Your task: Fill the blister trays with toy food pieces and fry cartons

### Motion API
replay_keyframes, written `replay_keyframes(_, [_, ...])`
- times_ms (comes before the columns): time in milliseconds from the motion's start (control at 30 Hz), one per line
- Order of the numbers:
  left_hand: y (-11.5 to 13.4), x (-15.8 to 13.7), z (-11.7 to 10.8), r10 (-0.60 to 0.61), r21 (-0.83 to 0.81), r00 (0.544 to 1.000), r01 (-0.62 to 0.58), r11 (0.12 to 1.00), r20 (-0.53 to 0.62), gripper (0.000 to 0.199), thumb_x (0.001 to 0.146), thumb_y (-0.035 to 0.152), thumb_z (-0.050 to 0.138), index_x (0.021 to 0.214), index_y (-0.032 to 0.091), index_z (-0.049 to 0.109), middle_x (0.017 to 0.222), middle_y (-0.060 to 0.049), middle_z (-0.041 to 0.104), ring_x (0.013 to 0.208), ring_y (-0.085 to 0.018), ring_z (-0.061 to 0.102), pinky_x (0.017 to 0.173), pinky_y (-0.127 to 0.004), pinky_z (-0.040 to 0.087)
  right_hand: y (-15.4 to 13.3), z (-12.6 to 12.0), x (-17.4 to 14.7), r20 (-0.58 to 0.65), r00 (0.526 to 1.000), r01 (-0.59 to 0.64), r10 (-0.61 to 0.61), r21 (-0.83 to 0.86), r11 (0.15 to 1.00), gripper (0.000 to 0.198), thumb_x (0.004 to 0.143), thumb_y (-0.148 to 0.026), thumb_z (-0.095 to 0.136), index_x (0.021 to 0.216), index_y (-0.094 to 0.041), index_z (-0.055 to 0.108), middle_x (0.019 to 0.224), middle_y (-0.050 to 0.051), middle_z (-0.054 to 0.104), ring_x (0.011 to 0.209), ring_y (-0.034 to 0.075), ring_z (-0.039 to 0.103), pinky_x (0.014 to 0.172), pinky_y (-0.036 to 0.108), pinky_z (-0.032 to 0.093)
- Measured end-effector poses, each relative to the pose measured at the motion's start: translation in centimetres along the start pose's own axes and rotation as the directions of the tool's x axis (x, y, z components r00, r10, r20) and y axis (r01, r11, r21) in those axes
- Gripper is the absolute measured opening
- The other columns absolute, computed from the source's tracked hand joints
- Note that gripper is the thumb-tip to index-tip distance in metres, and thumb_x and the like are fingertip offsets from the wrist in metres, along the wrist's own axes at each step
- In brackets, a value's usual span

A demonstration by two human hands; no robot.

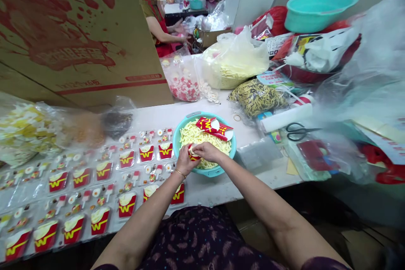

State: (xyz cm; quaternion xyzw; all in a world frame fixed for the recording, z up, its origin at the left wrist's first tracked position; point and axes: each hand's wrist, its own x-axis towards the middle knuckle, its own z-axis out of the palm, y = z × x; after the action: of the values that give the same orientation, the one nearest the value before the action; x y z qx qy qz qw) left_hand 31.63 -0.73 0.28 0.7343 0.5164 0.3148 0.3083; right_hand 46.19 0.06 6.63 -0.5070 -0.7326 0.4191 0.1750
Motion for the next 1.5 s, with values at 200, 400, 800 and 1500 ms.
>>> replay_keyframes(200, [0.1,0.2,-0.4,-0.038,-0.049,0.999,0.037,0.998,-0.021,0.062,0.052,0.028,0.069,0.105,0.017,0.041,0.1,-0.007,0.05,0.097,-0.024,0.05,0.086,-0.042,0.041,-0.3,-1.6,-0.7,-0.063,0.998,-0.016,0.002,-0.223,0.975,0.018,0.072,-0.019,0.055,0.083,-0.017,0.068,0.084,0.005,0.066,0.075,0.016,0.057,0.067,0.024,0.038])
replay_keyframes(400, [0.2,0.1,0.3,-0.063,-0.081,0.998,0.065,0.995,0.019,0.056,0.053,0.026,0.068,0.102,0.016,0.042,0.096,-0.006,0.052,0.09,-0.021,0.053,0.083,-0.039,0.043,-0.1,0.2,-0.2,0.045,0.999,-0.012,0.02,-0.158,0.987,0.02,0.073,-0.012,0.05,0.069,-0.02,0.068,0.071,0.0,0.066,0.068,0.013,0.057,0.063,0.022,0.038])
replay_keyframes(800, [-3.3,0.4,-4.2,-0.153,-0.061,0.986,0.149,0.987,-0.067,0.067,0.051,0.033,0.073,0.107,0.016,0.041,0.1,-0.007,0.053,0.094,-0.021,0.054,0.084,-0.039,0.044,2.4,4.2,-0.8,-0.215,0.973,-0.184,0.09,-0.473,0.862,0.013,0.075,-0.019,0.053,0.082,-0.017,0.064,0.091,0.012,0.06,0.088,0.023,0.052,0.077,0.034,0.04])
replay_keyframes(1500, [-1.8,-0.2,-3.7,-0.212,-0.172,0.977,0.206,0.963,-0.014,0.069,0.047,0.033,0.075,0.105,0.014,0.045,0.099,-0.008,0.054,0.095,-0.023,0.054,0.087,-0.042,0.042,5.0,2.3,-1.6,-0.154,0.988,-0.107,0.012,-0.628,0.771,0.023,0.083,-0.013,0.038,0.093,-0.016,0.058,0.096,0.01,0.054,0.085,0.02,0.048,0.07,0.029,0.037])
